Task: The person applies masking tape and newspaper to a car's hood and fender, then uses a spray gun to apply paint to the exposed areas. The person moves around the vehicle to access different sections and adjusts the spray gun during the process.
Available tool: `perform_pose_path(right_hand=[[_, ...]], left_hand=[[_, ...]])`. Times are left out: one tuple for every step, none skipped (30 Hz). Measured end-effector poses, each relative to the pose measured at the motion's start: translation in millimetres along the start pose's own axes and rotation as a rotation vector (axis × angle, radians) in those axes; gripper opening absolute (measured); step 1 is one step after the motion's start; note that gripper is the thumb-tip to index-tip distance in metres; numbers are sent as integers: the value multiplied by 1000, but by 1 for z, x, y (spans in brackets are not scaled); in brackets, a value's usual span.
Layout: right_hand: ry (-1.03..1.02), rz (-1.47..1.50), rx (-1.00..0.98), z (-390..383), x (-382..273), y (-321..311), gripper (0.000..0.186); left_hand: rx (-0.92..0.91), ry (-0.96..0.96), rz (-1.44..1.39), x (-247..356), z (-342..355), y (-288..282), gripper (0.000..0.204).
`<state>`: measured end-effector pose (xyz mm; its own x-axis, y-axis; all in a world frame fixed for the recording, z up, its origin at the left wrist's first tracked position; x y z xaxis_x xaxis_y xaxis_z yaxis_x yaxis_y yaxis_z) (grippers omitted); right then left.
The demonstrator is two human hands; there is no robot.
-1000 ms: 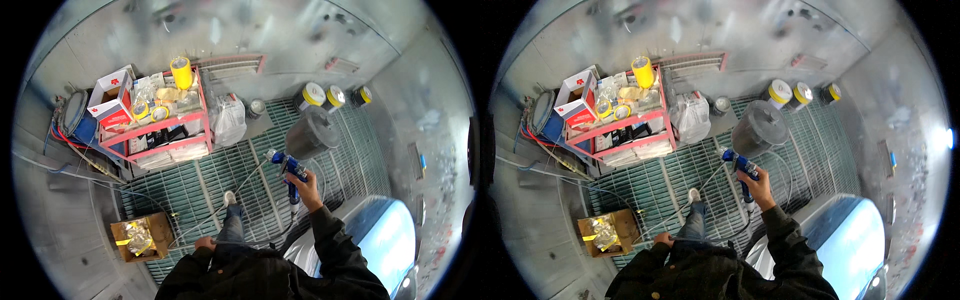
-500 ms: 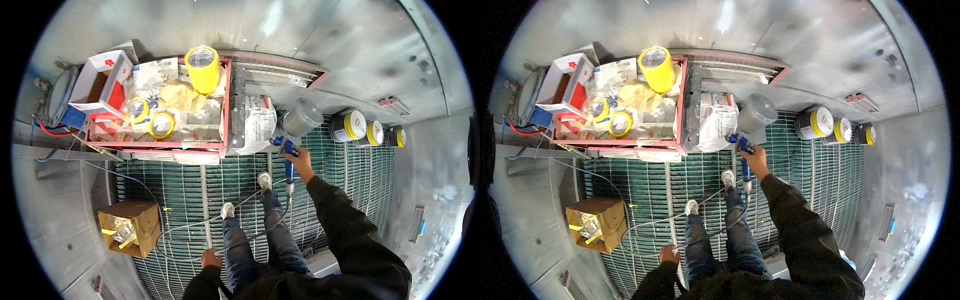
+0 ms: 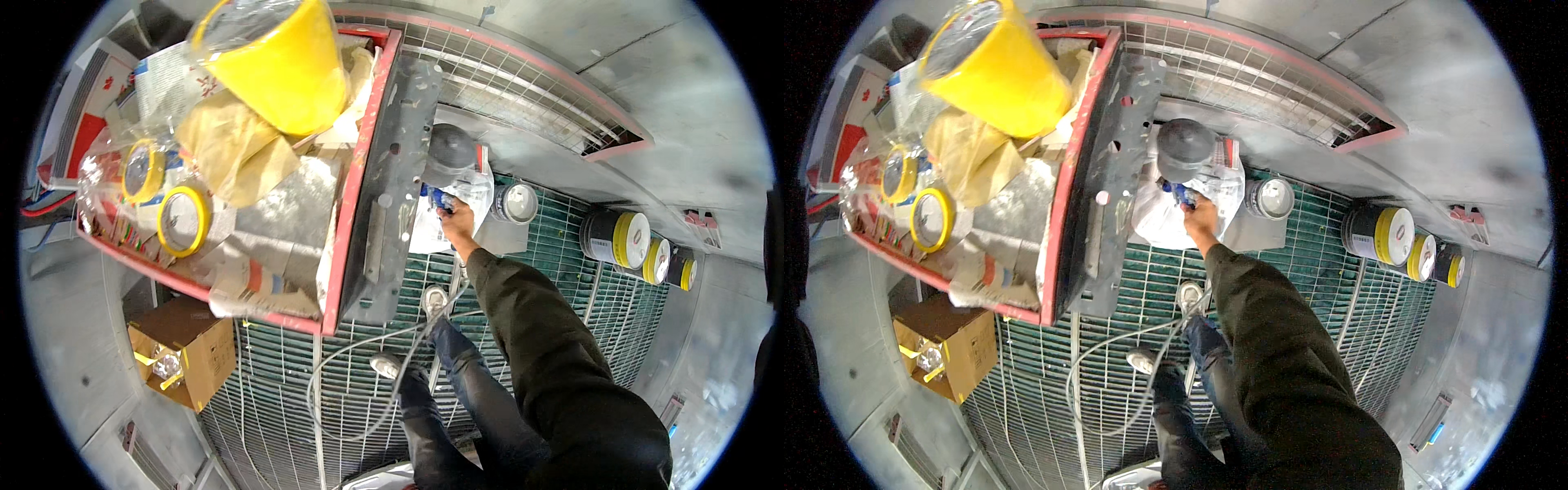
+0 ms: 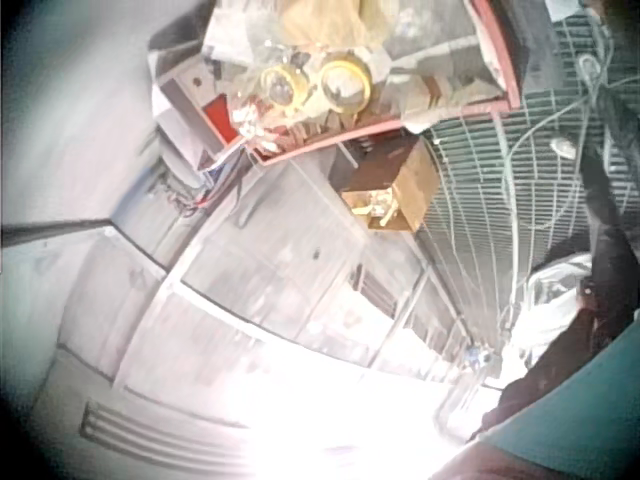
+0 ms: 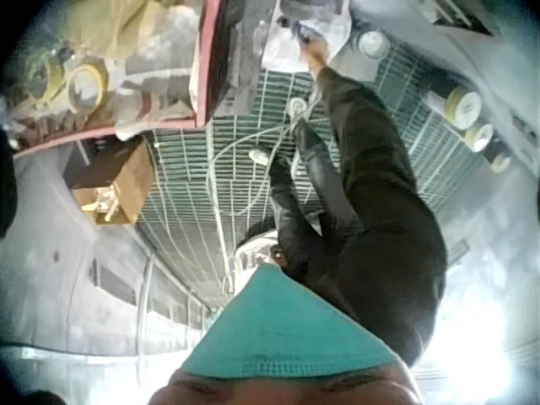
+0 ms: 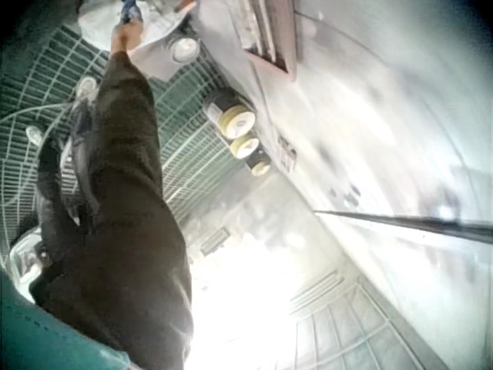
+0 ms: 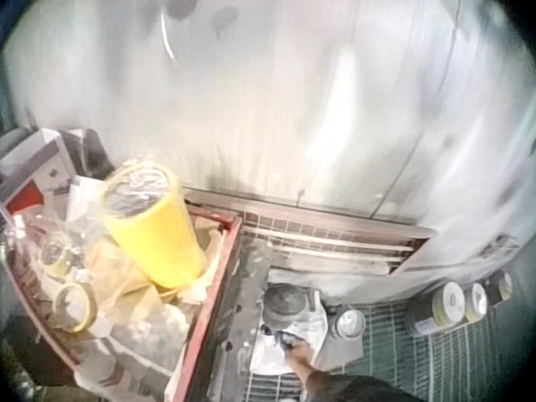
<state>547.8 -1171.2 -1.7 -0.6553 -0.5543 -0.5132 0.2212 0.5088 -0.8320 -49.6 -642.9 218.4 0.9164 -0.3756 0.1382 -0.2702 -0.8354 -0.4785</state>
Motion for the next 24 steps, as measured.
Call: perform_pose_path(right_hand=[[76,-83,-76,9,3,10,30],[0,-124,-16,19,3,7,30],[-64,-165,40,26,7,3,30],[-100,-185,10,32,-5,12,30],[-119,-209,-21,40,-10,20,30],[-128,-234,-44,48,-10,24,31],[-121,-267,-72,55,-4,27,32],[-111,-303,-98,62,4,29,33],[-103,-336,-130,65,10,33,34],[-116,-352,-168,68,12,31,38],[-127,-344,-166,73,20,32,39],[-139,-335,-163,78,24,32,39],[-154,-321,-158,83,24,32,40],[-192,-322,-130,83,25,30,39],[-169,-313,-137,86,29,28,39],[-151,-299,-153,85,22,24,38],[-134,-283,-172,82,13,20,38],[-66,-225,-275,82,5,18,37],[-75,-222,-268,92,15,13,39],[-105,-253,-272,99,18,14,41],[-135,-283,-276,102,22,15,43],[-150,-326,-294,105,21,16,45],[-166,-368,-312,108,20,17,46],[-182,-410,-330,108,19,18,48]], left_hand=[[-1,0,-43,-21,0,13,36],[-11,17,-84,-41,6,22,37],[-31,29,-87,-69,16,27,37],[-5,41,-204,-46,8,44,36],[6,-7,-183,-17,2,53,36],[6,-38,-155,26,-1,54,35],[1,-57,-132,59,-1,51,35],[-6,-66,-116,78,0,49,34],[-9,-72,-108,89,2,49,34],[-18,-73,-98,95,3,49,33],[-26,-73,-89,101,6,50,33],[-34,-75,-82,106,6,51,32],[-39,-75,-78,112,9,52,32],[-41,-74,-72,115,10,52,31],[-45,-71,-67,120,11,53,31],[-40,-73,-66,122,11,53,30],[-35,-79,-66,122,10,54,30],[-26,-85,-70,123,7,55,29],[-43,-75,-62,125,9,54,29],[-47,-71,-58,127,9,56,28],[-51,-69,-55,130,8,56,28],[-46,-68,-57,131,7,57,27],[-46,-70,-57,132,6,57,27],[-47,-72,-58,132,3,59,26]])
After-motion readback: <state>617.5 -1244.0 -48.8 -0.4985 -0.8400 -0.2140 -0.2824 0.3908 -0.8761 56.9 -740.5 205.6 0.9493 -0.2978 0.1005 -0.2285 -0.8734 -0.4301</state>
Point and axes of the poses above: each hand's wrist, its own z-axis towards the middle knuckle, its own y-axis out of the palm, x = y × z, the point moved 6 cm from there along z, towards the middle knuckle, and after that the axes turned 15 degrees about -z, right-handed, at the moved point
